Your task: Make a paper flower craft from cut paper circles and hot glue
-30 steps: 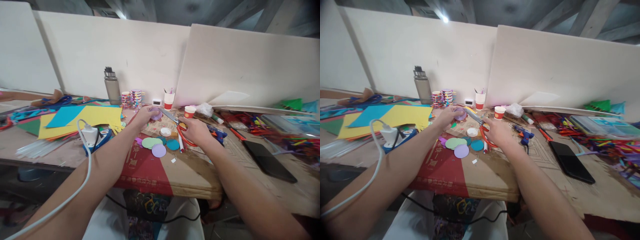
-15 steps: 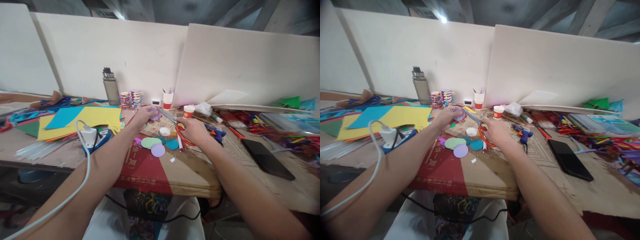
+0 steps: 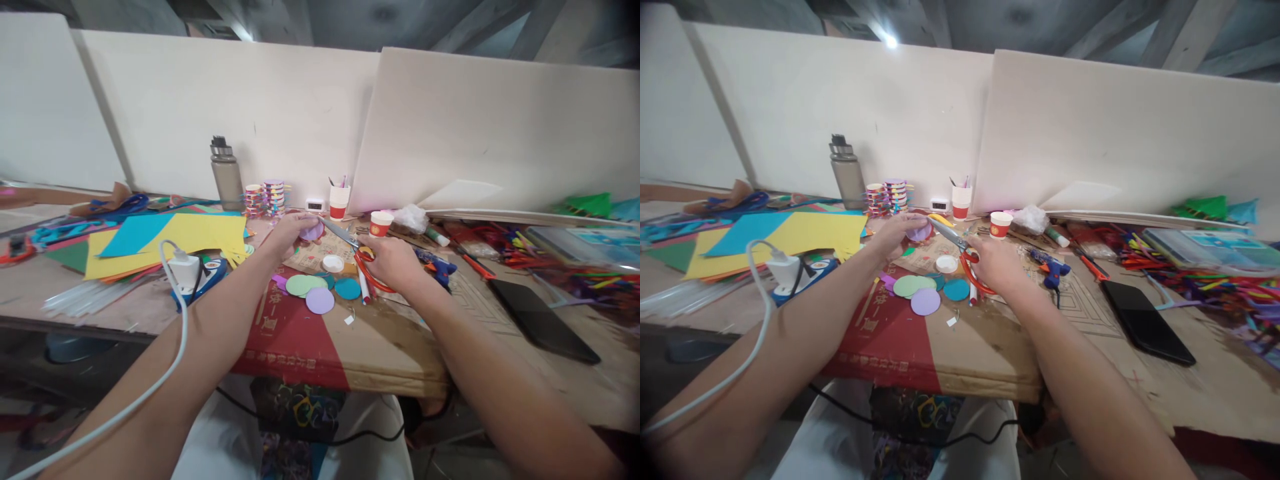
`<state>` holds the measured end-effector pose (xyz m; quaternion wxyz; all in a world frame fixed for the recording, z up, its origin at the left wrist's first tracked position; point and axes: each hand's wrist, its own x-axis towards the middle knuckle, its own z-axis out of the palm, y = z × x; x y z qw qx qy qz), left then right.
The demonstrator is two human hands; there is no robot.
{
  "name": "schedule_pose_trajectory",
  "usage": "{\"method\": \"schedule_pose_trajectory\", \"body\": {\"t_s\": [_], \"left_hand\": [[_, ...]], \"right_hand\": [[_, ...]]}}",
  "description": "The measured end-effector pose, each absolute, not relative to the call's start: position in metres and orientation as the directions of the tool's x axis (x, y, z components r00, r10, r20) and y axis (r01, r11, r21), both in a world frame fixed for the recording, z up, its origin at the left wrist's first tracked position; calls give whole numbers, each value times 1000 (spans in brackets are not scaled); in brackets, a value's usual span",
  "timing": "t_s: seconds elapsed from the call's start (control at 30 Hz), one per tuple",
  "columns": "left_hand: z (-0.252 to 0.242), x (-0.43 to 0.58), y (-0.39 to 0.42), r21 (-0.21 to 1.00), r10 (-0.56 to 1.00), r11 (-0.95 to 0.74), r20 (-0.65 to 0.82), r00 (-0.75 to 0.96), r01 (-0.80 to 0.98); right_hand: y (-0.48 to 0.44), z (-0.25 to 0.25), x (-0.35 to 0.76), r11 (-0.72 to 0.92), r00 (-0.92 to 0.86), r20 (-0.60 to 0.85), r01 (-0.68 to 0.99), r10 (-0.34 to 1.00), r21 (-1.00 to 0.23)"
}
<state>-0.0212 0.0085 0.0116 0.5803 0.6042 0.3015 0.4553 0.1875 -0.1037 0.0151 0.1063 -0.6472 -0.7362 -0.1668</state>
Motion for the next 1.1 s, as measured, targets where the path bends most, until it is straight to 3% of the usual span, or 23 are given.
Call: {"method": "schedule_pose_trajectory", "body": {"t_s": [0.4, 0.87, 1.1], "left_hand": [[13, -22, 5, 978, 899, -17, 105, 425, -206], [11, -21, 3, 979, 902, -42, 124, 414, -201], [8, -20, 3, 978, 905, -37, 119, 408, -205]], "right_hand": [[-104, 22, 199, 157, -184, 337, 982, 923, 106], [-102, 20, 206, 234, -215, 337, 972, 917, -17], [-103, 23, 205, 196, -202, 301, 979, 932, 49]]}}
